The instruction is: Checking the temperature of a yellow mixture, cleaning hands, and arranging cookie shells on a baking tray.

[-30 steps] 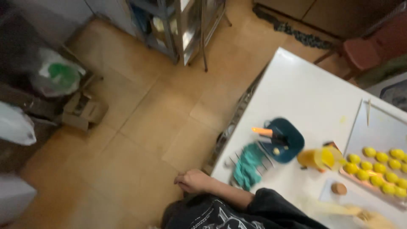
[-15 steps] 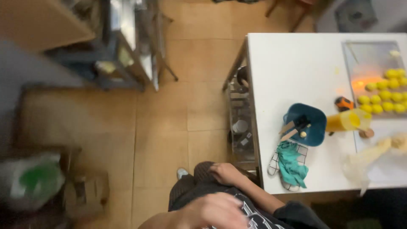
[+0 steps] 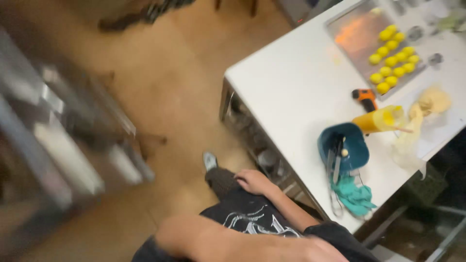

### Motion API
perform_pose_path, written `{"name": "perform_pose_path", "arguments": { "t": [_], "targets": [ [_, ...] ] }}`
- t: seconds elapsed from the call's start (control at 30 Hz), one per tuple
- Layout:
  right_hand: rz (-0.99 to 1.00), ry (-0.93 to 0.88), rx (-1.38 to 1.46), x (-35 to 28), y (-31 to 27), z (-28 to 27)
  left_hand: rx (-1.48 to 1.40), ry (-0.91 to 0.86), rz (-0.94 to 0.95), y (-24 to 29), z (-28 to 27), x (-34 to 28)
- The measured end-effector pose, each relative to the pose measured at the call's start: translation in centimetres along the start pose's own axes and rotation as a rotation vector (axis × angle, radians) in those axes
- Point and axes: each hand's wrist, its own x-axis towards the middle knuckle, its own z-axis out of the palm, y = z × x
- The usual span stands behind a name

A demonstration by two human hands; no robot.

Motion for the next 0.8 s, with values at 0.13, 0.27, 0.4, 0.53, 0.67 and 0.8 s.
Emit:
{"name": "perform_pose_path", "arguments": {
  "t": [0.13, 0.27, 0.4, 0.53, 0.67, 0.8],
  "targets": [
    [0.058, 0.088, -0.056, 11.1, -1.5, -6.8, 0.007, -0.158, -0.033, 4.0, -16.5, 0.8],
    [0.097, 0.145, -0.067, 17.1, -2.9, -10.1, 0.139, 0.301, -0.394, -1.0, -24.7, -5.8],
    [0.213, 0.223, -0.047, 23.6, -0.9, -11.5, -0.162, 0.570, -0.683, -13.6, -34.7, -18.5],
    [0.295, 0.336, 0.013, 30.9, 2.4, -12.9, -0.080, 0.593, -0.615, -21.9, -46.7, -24.2],
    [0.261, 0.603, 0.034, 38.9, 3.6, -11.6, -0.196, 0.203, -0.719, -19.3, -58.3, -20.0],
    [0.270, 0.698, 0.067, 46.9, 2.8, -14.4, 0.064, -0.395, -0.436, -28.0, -63.4, -19.8]
  ]
}}
